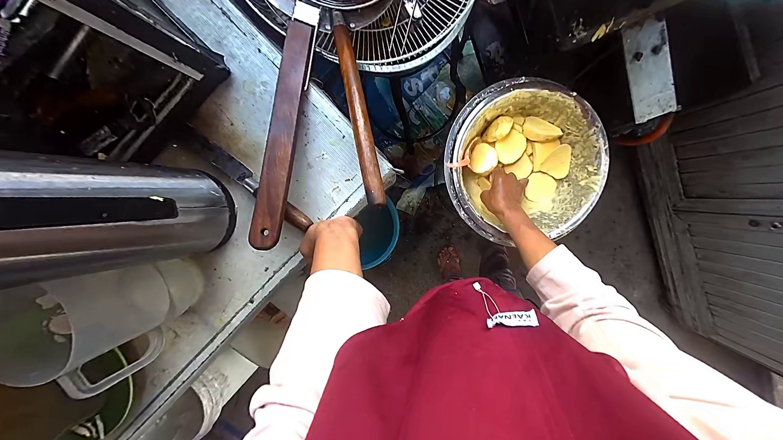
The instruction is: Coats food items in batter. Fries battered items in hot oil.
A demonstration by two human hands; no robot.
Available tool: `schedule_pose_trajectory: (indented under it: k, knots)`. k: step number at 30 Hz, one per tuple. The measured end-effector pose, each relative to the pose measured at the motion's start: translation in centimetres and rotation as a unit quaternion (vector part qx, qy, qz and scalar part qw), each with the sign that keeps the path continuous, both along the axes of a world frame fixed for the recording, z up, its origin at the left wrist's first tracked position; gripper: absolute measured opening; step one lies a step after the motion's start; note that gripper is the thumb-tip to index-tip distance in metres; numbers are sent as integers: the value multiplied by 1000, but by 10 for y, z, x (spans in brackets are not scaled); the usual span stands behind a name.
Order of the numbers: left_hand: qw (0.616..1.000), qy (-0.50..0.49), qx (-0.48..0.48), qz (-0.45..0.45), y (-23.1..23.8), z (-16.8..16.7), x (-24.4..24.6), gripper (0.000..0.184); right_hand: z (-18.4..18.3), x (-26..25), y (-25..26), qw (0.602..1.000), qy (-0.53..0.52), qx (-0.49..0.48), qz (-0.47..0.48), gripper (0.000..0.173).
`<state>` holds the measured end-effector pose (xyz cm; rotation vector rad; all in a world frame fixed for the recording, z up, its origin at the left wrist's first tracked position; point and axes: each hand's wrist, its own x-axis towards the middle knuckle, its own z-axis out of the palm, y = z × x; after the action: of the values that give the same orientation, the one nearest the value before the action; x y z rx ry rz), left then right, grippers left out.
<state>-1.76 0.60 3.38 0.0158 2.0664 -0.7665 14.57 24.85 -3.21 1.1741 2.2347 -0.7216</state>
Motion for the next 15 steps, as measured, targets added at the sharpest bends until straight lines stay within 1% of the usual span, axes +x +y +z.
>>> schedule_pose_trajectory:
  k: [2,3,5,8,10,12,14,15]
  knots:
    - [1000,-1,-3,-4,0,-2,0,51,-1,6,3,999,-15,-14,42,46]
    - [1000,-4,-9,-4,0,-3,0,52,-3,8,6,998,-28,-30,41,43]
    - [1000,-2,-14,-4,0,-3,-1,53,-10,9,20,997,-39,-71,14,39]
    - [1000,-3,-17,-6,1,-3,-1,52,-29,11,43,986,7,-165,-18,34]
    - [1000,-8,-18,-11,2,-1,-1,51,-22,12,51,969,27,-242,-35,34]
    - [1000,-11,-22,-15,2,-3,-2,52,-13,13,53,956,27,-286,-60,33]
    - [1000,-7,-25,-12,2,-4,-2,53,-15,12,50,959,3,-274,-75,29]
    - [1000,-7,-27,-14,2,-3,-1,53,-20,12,47,968,-21,-241,-63,28]
